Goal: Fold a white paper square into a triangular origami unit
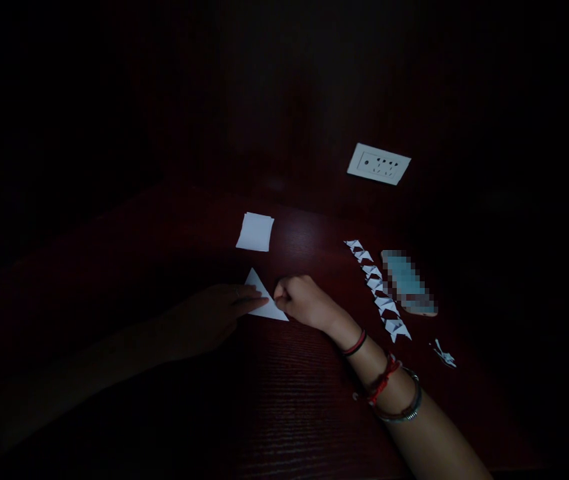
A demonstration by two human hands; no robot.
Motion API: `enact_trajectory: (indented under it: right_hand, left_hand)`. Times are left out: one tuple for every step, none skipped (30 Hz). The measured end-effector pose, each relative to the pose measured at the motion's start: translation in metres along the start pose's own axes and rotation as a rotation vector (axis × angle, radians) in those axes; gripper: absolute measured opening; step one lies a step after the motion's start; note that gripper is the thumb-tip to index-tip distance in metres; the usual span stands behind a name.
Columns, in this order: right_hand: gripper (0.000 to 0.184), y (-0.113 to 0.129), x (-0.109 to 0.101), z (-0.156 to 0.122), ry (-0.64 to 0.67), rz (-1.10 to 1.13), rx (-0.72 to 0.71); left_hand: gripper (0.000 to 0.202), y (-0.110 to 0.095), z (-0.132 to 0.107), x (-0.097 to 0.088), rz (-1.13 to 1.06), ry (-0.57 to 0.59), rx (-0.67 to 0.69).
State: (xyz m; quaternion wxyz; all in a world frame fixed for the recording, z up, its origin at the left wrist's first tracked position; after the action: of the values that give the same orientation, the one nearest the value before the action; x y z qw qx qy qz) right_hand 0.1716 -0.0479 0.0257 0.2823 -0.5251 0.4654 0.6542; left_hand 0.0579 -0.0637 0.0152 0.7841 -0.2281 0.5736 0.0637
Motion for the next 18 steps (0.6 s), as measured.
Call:
enact_trajectory:
  right_hand:
    - [0.012,0.000,0.001,0.000,0.016,0.009,0.002]
    - [0.012,0.000,0.001,0.001,0.031,0.015,0.002]
    - [0.012,0.000,0.001,0.001,0.042,0.017,0.002]
    - [0.012,0.000,0.002,0.002,0.050,0.014,0.001]
    - [0.012,0.000,0.002,0.002,0.054,0.009,-0.002]
    - [0.011,0.000,0.001,0.002,0.053,0.002,-0.007]
    - [0.011,0.001,0.001,0.002,0.048,-0.007,-0.013]
    - [0.011,0.002,0.000,0.002,0.044,-0.019,-0.021]
    - [0.011,0.003,0.000,0.003,0.042,-0.033,-0.033]
    - [0.011,0.004,0.000,0.002,0.040,-0.049,-0.049]
    - [0.011,0.006,0.000,0.002,0.039,-0.068,-0.069]
    - [0.011,0.007,0.000,0.002,0.038,-0.089,-0.094]
    - [0.011,0.009,0.000,0.002,0.034,-0.110,-0.125]
    - [0.011,0.010,0.000,0.001,0.032,-0.129,-0.158]
    - [0.011,0.011,0.001,0.000,0.028,-0.148,-0.185]
    - [0.011,0.010,0.002,0.000,0.025,-0.166,-0.203]
    - [0.011,0.009,0.003,-0.001,0.022,-0.182,-0.209]
    - [0.011,0.008,0.004,-0.002,0.020,-0.197,-0.209]
  left_hand:
    - [0.041,0.000,0.000,0.000,-0.003,0.000,-0.001]
    - [0.041,0.000,0.001,0.000,-0.005,-0.001,0.000]
    - [0.041,0.000,0.001,0.000,-0.004,-0.001,-0.003]
    - [0.041,0.000,0.001,0.000,-0.003,-0.001,-0.006]
    - [0.040,0.000,0.001,0.001,-0.002,0.001,-0.007]
    - [0.040,0.000,0.002,0.001,0.000,0.000,-0.009]
    - [0.040,0.000,0.002,0.001,0.001,0.006,-0.011]
    - [0.040,0.000,0.002,0.001,0.000,0.011,-0.012]
    - [0.039,0.000,0.002,0.001,-0.002,0.015,-0.012]
    - [0.040,0.000,0.003,0.001,-0.004,0.017,-0.010]
    - [0.040,0.000,0.003,0.001,-0.005,0.019,-0.010]
    - [0.041,0.000,0.004,0.002,-0.004,0.022,-0.010]
    - [0.041,0.000,0.004,0.003,0.000,0.024,-0.008]
    - [0.040,0.000,0.005,0.003,0.007,0.024,-0.009]
    - [0.040,0.000,0.006,0.004,0.015,0.026,-0.010]
    - [0.039,0.001,0.006,0.006,0.021,0.028,-0.012]
    - [0.039,0.002,0.007,0.007,0.024,0.030,-0.012]
    - [0.038,0.002,0.008,0.008,0.024,0.032,-0.010]
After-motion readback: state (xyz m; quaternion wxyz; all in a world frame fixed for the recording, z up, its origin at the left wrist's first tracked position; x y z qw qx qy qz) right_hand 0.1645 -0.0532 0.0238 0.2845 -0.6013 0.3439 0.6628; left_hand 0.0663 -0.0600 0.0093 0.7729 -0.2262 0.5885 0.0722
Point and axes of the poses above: each hand's wrist, its own z-axis towards the middle knuckle, its own x-axis out of the palm, y = z × x, the point moved 7 cm from there along z, towards the middle knuckle, and after that the axes turned 12 degrees about -z, right-handed, at the moved point
